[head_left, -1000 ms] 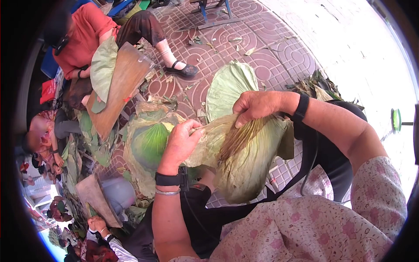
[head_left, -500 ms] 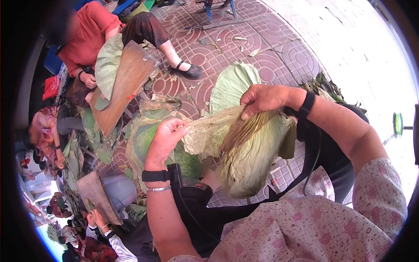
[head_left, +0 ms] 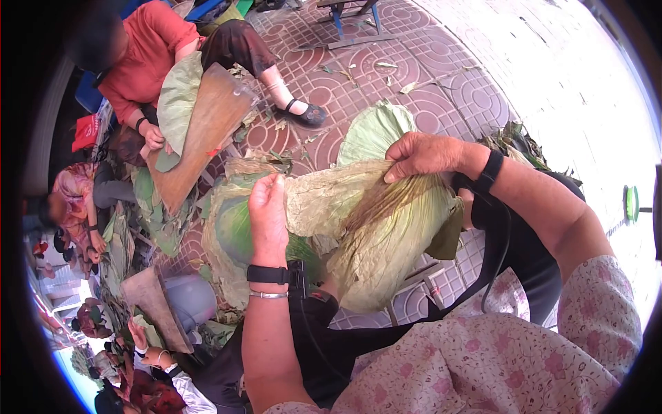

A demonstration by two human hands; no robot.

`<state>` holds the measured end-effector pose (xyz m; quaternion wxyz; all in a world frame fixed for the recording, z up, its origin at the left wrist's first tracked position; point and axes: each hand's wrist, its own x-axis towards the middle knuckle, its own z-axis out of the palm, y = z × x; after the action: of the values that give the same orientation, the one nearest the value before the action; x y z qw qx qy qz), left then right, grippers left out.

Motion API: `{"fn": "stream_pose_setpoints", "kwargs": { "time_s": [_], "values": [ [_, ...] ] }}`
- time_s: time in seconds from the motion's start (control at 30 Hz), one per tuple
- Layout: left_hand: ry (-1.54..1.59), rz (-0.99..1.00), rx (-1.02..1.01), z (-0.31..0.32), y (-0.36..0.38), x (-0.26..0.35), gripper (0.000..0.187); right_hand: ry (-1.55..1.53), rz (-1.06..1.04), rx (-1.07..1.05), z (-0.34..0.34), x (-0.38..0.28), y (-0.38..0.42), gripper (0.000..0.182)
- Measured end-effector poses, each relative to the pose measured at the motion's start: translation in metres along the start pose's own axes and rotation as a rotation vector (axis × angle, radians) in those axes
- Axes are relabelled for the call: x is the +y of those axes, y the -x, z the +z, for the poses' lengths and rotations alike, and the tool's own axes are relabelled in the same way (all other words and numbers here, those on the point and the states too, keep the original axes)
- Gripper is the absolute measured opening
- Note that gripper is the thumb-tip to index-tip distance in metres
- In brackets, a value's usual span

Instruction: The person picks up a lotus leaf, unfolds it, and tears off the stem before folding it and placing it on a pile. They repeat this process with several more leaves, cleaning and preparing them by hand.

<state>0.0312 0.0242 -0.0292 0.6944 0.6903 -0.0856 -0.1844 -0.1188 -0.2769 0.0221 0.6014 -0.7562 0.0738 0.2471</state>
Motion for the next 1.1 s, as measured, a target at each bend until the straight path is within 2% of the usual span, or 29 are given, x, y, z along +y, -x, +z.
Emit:
{"fn": "stream_pose_setpoints", "kwargs": {
  "time_s": [0.27,0.57,0.67,0.77,0.87,0.9,1.0,1.03,1.1],
  "values": [
    [-0.145,0.11,0.225,0.011,0.001,0.014,0.021,-0.044,-0.028,-0.03,-0.001,0.004,-0.002,0.021],
    [-0.152,0.169,0.307,-0.004,-0.011,0.005,0.023,-0.108,-0.061,-0.06,0.001,0.002,0.0,0.02],
    [-0.085,0.119,0.236,-0.01,-0.012,0.0,0.031,-0.157,-0.043,-0.038,0.001,0.011,-0.005,0.018],
    [0.247,-0.155,-0.039,-0.002,0.0,0.021,0.046,-0.163,-0.061,0.001,0.001,0.015,-0.004,0.017],
    [0.252,-0.265,-0.047,0.008,0.007,0.032,0.055,-0.144,-0.072,0.03,-0.003,0.018,-0.006,0.016],
    [0.267,-0.248,-0.14,0.012,0.01,0.037,0.046,-0.138,-0.072,0.039,-0.003,0.018,-0.007,0.016],
    [0.068,-0.074,-0.253,0.008,0.01,0.01,0.036,-0.209,-0.072,0.019,-0.003,0.017,-0.007,0.017],
    [0.128,-0.084,-0.213,0.005,0.007,0.003,0.026,-0.194,-0.072,0.02,-0.003,0.017,-0.006,0.017],
    [0.098,-0.076,-0.117,-0.005,-0.001,-0.001,0.021,-0.17,-0.071,0.021,-0.004,0.017,-0.007,0.018]
  ]
}}
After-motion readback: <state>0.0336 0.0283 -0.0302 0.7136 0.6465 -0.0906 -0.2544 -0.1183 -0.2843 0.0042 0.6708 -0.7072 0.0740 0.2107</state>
